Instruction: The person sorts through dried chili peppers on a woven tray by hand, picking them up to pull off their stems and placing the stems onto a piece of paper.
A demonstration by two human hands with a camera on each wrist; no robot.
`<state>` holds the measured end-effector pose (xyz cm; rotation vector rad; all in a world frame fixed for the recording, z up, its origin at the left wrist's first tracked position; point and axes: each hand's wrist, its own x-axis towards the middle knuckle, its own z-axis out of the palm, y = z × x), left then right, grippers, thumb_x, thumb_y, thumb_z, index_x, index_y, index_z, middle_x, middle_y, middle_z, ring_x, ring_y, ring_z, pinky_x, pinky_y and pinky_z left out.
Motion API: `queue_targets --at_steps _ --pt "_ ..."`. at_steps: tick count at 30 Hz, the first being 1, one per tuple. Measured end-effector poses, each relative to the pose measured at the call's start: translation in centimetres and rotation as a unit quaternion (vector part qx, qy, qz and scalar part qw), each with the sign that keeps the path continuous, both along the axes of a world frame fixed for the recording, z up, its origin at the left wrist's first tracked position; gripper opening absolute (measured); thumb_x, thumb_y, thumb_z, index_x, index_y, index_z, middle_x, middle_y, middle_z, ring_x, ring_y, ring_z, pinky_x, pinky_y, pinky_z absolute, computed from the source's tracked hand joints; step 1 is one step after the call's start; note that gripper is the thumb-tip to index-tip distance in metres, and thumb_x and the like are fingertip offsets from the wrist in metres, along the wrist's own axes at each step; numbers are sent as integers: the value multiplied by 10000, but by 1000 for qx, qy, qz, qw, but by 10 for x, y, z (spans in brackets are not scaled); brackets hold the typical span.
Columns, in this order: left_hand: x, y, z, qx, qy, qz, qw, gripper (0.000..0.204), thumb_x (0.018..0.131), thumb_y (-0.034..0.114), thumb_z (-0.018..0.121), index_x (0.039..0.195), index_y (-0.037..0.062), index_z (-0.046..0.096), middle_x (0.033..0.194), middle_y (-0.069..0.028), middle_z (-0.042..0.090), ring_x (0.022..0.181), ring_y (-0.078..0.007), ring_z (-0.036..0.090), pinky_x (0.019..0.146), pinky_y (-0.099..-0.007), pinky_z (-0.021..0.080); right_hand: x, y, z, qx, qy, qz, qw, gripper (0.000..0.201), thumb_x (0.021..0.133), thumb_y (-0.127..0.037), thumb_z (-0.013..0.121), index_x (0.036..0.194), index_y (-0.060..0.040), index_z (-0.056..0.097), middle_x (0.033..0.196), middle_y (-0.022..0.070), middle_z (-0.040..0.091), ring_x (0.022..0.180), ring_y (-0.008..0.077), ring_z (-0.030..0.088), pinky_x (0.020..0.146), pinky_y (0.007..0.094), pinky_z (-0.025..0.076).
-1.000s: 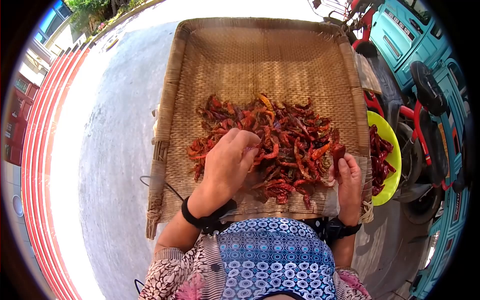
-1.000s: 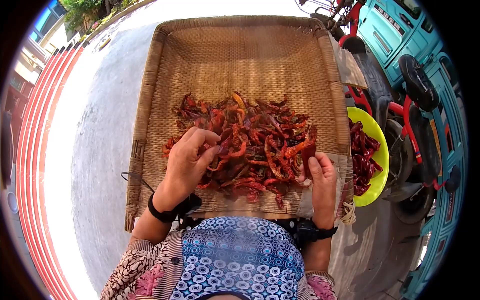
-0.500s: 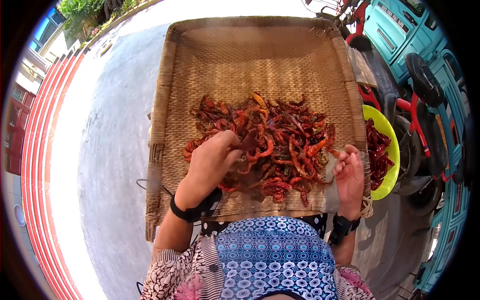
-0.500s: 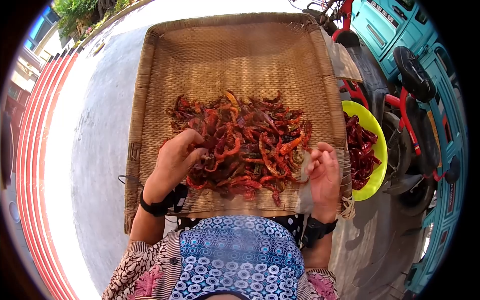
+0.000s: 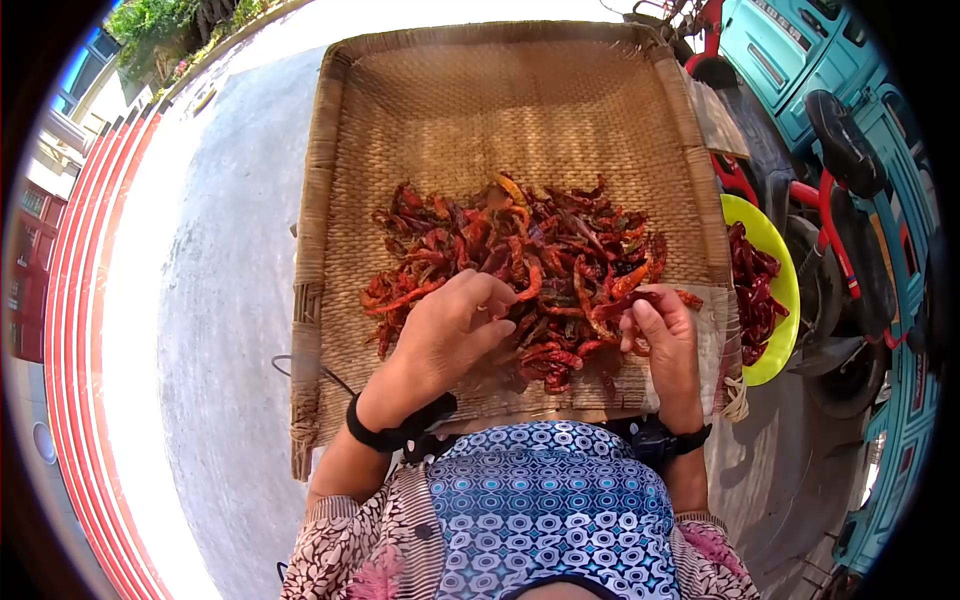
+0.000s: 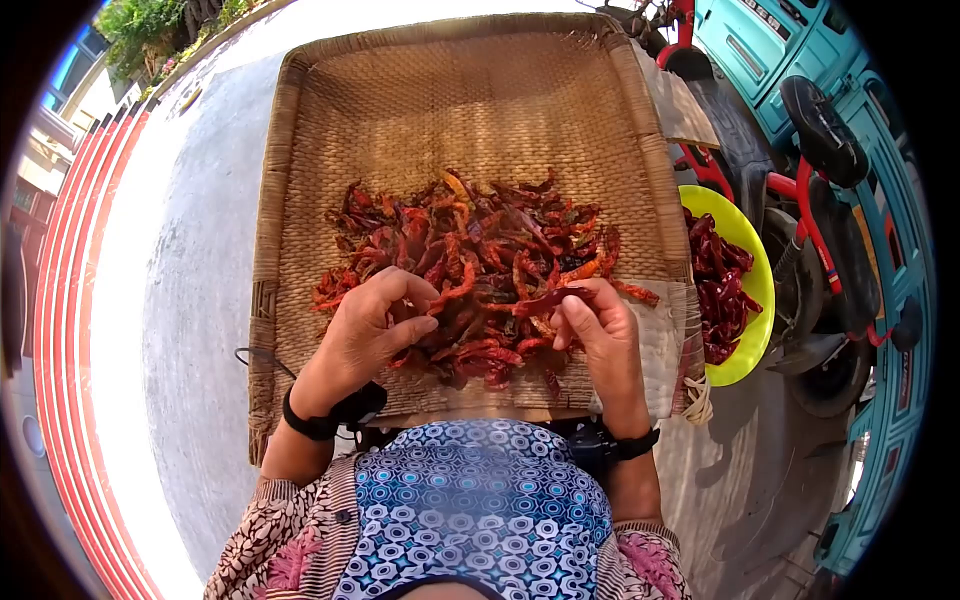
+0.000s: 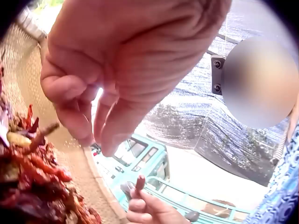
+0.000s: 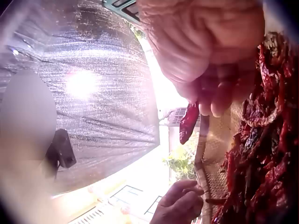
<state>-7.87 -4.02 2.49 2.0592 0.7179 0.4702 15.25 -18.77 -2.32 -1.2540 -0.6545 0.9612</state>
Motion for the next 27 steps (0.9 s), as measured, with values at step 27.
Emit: queue_targets --at_steps 27 --pt "18 -30 -17 36 69 -105 991 210 875 151 726 1032 59 622 921 -95 645 847 -271 645 707 -363 516 -27 13 3 -23 -143 210 967 143 964 -154 659 1031 -31 627 836 -16 607 725 53 568 638 216 480"
